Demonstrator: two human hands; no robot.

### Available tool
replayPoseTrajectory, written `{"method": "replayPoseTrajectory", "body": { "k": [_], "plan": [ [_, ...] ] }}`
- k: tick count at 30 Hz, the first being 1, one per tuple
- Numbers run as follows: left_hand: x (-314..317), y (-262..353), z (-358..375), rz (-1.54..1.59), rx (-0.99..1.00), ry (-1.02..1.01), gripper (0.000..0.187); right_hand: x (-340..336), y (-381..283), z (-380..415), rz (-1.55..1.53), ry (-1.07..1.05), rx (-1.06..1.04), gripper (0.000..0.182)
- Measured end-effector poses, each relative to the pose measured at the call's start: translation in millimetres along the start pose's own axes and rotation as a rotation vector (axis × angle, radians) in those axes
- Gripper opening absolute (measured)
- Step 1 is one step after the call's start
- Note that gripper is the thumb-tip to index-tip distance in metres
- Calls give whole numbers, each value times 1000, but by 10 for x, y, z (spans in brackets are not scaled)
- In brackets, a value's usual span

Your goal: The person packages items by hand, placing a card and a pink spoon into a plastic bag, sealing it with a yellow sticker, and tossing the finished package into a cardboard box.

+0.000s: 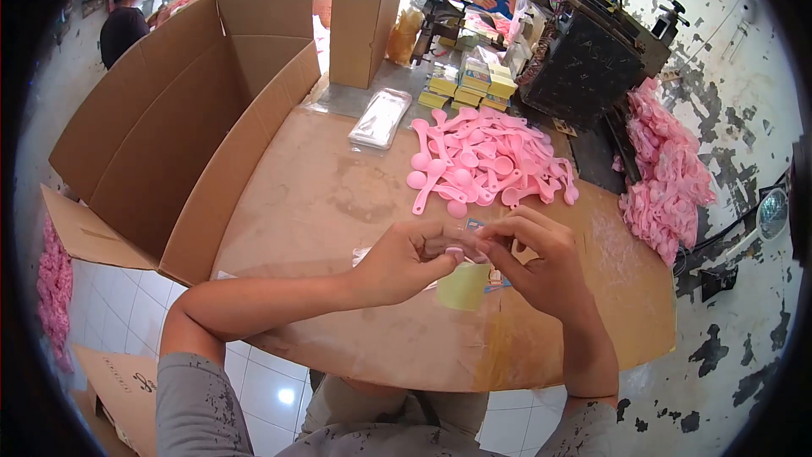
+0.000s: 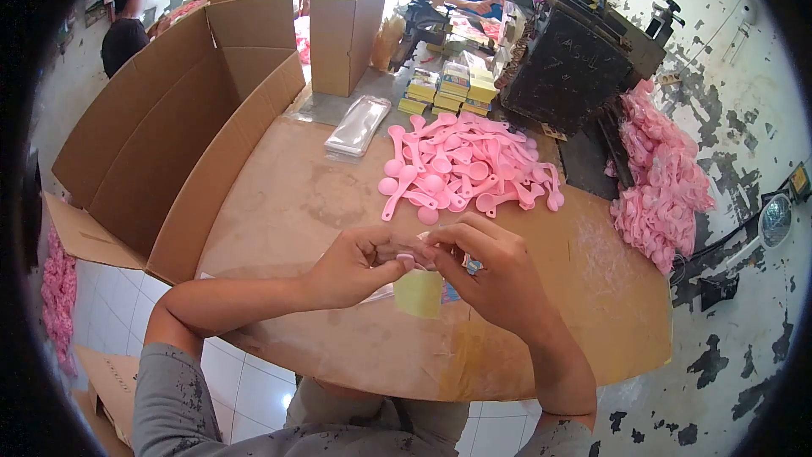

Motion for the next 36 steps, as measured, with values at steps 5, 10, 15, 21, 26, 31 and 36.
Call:
{"method": "replayPoseTrajectory", "body": {
  "k": [5, 10, 15, 21, 26, 31, 36],
  "plan": [
    [-1, 61, -29, 4, -108, -27, 30, 54, 74, 29, -8, 66, -19, 12],
    [32, 55, -24, 61, -18, -80, 34, 53, 146, 35, -38, 103, 23, 13],
    [0, 44, -30, -36, -43, -32, 40, 48, 170, 38, -108, 171, 40, 14],
    [58, 135, 3, -237, 128, -67, 40, 6, 153, 26, -111, 177, 82, 14],
    [-48, 20, -22, -251, 121, -16, 45, 69, 5, 29, 300, 340, -187, 20],
    [0, 145, 48, -499, 103, -17, 56, 252, -71, 30, 673, 270, -406, 22],
    [35, 175, 53, -721, 118, -23, 60, 357, -33, 9, 790, 207, -385, 22]
  ]
}}
Point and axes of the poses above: each hand's wrist, its own z-axis away from the middle knuckle, its own x-axis out of the palm, y = z × x, the point moved 4 cm from there along -z, towards the middle knuckle
